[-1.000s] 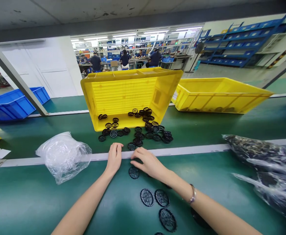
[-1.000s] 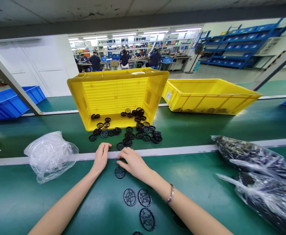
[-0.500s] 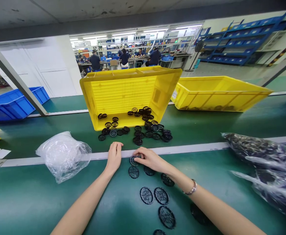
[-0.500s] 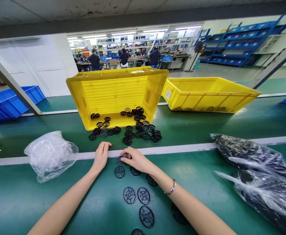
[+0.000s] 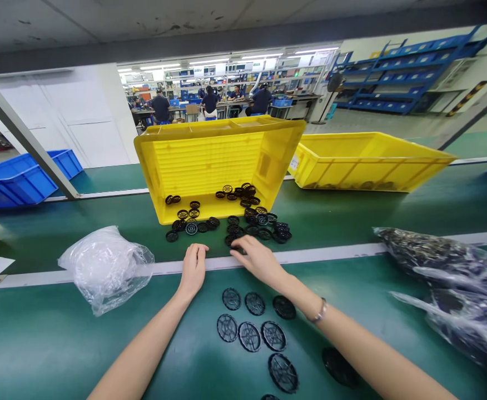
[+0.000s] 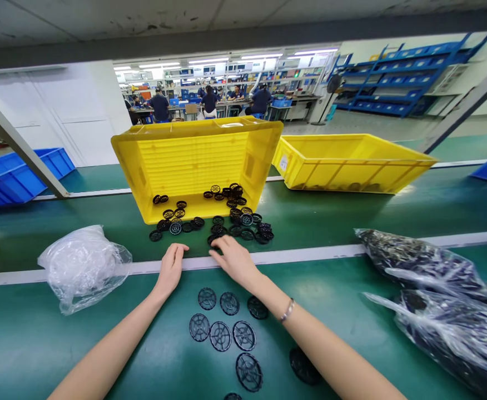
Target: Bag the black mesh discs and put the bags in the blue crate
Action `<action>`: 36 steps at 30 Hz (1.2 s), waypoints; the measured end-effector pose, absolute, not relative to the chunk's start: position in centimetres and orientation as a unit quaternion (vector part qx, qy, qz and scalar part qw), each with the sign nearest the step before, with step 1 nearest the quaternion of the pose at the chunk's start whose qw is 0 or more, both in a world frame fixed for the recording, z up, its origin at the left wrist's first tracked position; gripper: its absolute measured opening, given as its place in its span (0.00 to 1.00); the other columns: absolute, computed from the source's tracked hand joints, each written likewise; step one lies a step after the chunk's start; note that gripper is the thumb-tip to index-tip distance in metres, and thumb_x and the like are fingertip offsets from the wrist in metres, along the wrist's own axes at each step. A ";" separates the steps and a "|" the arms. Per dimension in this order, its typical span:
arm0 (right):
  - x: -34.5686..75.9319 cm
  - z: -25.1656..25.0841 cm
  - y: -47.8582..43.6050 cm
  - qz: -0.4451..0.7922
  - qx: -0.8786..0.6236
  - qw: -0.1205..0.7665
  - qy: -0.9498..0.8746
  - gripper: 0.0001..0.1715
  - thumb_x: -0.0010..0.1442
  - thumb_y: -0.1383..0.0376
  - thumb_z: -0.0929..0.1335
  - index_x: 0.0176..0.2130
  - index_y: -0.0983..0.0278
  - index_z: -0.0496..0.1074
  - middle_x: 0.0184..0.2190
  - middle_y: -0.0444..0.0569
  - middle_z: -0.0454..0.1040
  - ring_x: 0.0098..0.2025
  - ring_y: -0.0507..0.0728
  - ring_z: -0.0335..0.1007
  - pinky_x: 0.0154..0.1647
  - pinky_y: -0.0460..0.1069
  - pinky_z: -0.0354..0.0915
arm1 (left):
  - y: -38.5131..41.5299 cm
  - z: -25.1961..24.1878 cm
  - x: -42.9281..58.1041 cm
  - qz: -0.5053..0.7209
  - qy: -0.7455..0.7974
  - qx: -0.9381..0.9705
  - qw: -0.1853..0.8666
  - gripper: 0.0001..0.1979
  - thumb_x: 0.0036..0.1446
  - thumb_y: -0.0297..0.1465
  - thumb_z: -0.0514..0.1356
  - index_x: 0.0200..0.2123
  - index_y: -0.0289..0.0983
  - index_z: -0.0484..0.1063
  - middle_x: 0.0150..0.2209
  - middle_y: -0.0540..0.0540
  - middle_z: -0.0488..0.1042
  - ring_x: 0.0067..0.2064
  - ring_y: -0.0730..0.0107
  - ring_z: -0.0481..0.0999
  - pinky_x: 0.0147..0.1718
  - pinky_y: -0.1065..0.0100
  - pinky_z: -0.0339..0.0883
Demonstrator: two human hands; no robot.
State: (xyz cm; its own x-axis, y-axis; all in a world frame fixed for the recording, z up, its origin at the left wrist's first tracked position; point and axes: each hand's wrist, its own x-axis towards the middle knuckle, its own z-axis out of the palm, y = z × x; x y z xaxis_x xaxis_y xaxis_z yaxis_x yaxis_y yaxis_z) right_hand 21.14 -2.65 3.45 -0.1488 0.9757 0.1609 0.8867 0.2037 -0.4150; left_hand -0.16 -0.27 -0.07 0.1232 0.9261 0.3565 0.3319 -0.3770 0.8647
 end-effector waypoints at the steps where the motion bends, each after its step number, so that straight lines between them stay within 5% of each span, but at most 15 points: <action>1: 21.2 3.3 -1.4 0.065 -0.646 0.208 -0.732 0.32 0.61 0.43 0.57 0.49 0.62 0.69 0.47 0.48 0.70 0.47 0.42 0.63 0.46 0.38 0.60 | -0.3 -0.1 -0.2 0.474 0.462 0.680 0.315 0.16 0.71 0.38 0.46 0.38 0.38 0.70 0.41 0.44 0.72 0.47 0.64 0.70 0.49 0.62 0.60; 5: 21.0 2.7 1.8 0.006 -0.681 0.190 -0.707 0.32 0.56 0.44 0.64 0.45 0.67 0.68 0.41 0.49 0.71 0.41 0.45 0.62 0.42 0.40 0.58 | -0.2 0.0 -0.3 0.472 0.462 0.680 0.318 0.17 0.71 0.38 0.46 0.38 0.38 0.70 0.41 0.44 0.72 0.46 0.64 0.70 0.49 0.62 0.61; 9: 20.9 2.3 0.3 0.014 -0.645 0.205 -0.736 0.25 0.60 0.49 0.63 0.47 0.65 0.68 0.46 0.48 0.70 0.47 0.45 0.62 0.50 0.42 0.61 | -0.2 0.0 -0.3 0.472 0.461 0.682 0.316 0.17 0.71 0.38 0.45 0.38 0.38 0.70 0.40 0.44 0.72 0.46 0.64 0.70 0.49 0.62 0.60; 17: 22.6 2.8 -6.2 0.179 -0.459 0.150 -0.857 0.24 0.62 0.48 0.59 0.43 0.60 0.73 0.50 0.42 0.69 0.54 0.40 0.60 0.60 0.39 0.60 | -0.3 0.0 0.0 0.471 0.463 0.684 0.310 0.16 0.70 0.37 0.46 0.38 0.38 0.70 0.40 0.44 0.72 0.46 0.64 0.69 0.49 0.62 0.60; 27: 21.3 1.8 0.8 0.030 -0.668 0.194 -0.717 0.28 0.58 0.45 0.63 0.42 0.67 0.67 0.41 0.49 0.69 0.41 0.43 0.59 0.44 0.39 0.58 | -0.3 0.1 -0.3 0.465 0.468 0.685 0.310 0.17 0.71 0.38 0.45 0.38 0.38 0.70 0.41 0.44 0.73 0.47 0.63 0.71 0.49 0.61 0.61; 36: 23.0 3.0 -3.0 0.113 -0.609 0.192 -0.761 0.23 0.61 0.52 0.62 0.49 0.63 0.67 0.50 0.47 0.66 0.51 0.42 0.60 0.55 0.39 0.61 | -0.6 0.5 -0.3 0.457 0.469 0.695 0.296 0.16 0.71 0.37 0.46 0.39 0.37 0.70 0.41 0.42 0.73 0.47 0.62 0.71 0.49 0.59 0.63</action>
State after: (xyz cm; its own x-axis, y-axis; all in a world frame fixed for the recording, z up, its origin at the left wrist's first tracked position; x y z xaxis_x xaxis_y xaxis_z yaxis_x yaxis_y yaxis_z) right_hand 22.97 -2.96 2.97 -0.1844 0.9706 0.1547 0.8839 0.2326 -0.4058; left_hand -0.27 -0.63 0.53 0.1422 0.9230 0.3575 0.3828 -0.3844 0.8400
